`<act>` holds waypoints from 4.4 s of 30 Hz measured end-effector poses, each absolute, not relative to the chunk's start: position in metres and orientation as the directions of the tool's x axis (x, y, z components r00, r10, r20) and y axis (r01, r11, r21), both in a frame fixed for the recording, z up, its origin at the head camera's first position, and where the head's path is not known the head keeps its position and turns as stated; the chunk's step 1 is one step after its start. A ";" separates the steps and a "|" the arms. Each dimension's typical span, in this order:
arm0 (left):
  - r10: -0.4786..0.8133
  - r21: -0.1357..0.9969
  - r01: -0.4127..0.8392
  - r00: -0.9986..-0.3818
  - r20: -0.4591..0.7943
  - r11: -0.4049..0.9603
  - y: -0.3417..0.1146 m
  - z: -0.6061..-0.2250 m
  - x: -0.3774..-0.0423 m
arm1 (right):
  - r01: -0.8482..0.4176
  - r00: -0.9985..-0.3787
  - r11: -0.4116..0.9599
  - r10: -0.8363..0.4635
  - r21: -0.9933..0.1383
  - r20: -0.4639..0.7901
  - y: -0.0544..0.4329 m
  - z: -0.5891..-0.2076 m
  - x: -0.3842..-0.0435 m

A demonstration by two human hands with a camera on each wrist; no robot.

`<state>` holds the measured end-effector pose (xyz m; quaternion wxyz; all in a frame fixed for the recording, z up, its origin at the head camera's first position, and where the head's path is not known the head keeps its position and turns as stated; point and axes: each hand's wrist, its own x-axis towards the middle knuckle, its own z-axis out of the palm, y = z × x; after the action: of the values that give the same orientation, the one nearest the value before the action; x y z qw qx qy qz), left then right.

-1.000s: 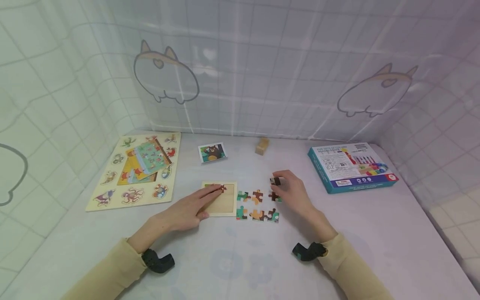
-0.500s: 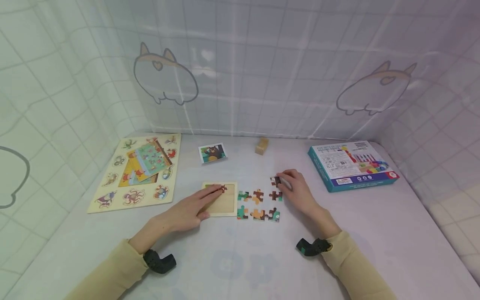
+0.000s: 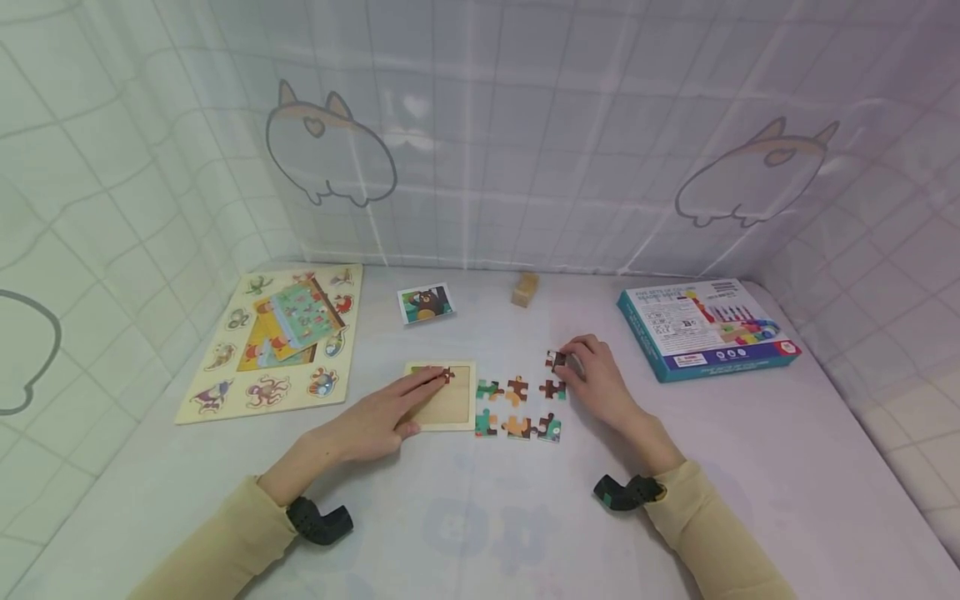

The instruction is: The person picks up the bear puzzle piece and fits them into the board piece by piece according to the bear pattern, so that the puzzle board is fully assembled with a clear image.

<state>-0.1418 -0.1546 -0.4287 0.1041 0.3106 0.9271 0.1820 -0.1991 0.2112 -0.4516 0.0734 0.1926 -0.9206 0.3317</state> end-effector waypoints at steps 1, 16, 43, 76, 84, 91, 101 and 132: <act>0.614 0.403 0.538 -0.786 -0.079 0.741 -0.155 -0.429 -0.142 | -0.401 -0.916 0.707 -0.305 -0.582 0.261 0.211 -0.451 -0.199; 0.618 0.406 0.540 -0.782 -0.083 0.738 -0.156 -0.430 -0.143 | -0.418 -0.908 0.701 -0.305 -0.578 0.287 0.210 -0.449 -0.198; 0.640 0.394 0.569 -0.766 -0.066 0.722 -0.155 -0.429 -0.144 | -0.412 -0.911 0.701 -0.300 -0.582 0.283 0.210 -0.450 -0.197; 0.652 0.380 0.589 -0.757 -0.050 0.713 -0.155 -0.429 -0.145 | -0.442 -0.897 0.634 -0.300 -0.634 0.325 0.195 -0.430 -0.194; 0.652 0.381 0.588 -0.756 -0.054 0.713 -0.155 -0.429 -0.144 | -0.489 -0.872 0.626 -0.353 -0.608 0.338 0.171 -0.422 -0.194; 0.642 0.383 0.575 -0.763 -0.067 0.723 -0.156 -0.429 -0.143 | -0.496 -0.866 0.615 -0.400 -0.613 0.300 0.138 -0.421 -0.194; 0.636 0.387 0.564 -0.767 -0.081 0.729 -0.155 -0.427 -0.143 | -0.531 -0.843 0.570 -0.430 -0.627 0.323 0.107 -0.422 -0.195; 0.637 0.393 0.568 -0.768 -0.062 0.723 -0.156 -0.428 -0.142 | -0.524 -0.836 0.565 -0.484 -0.637 0.259 0.085 -0.433 -0.198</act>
<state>-0.1423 -0.1555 -0.4282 0.0967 0.3262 0.9232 0.1789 -0.1976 0.0851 -0.4335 0.0273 0.2849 -0.8842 0.3693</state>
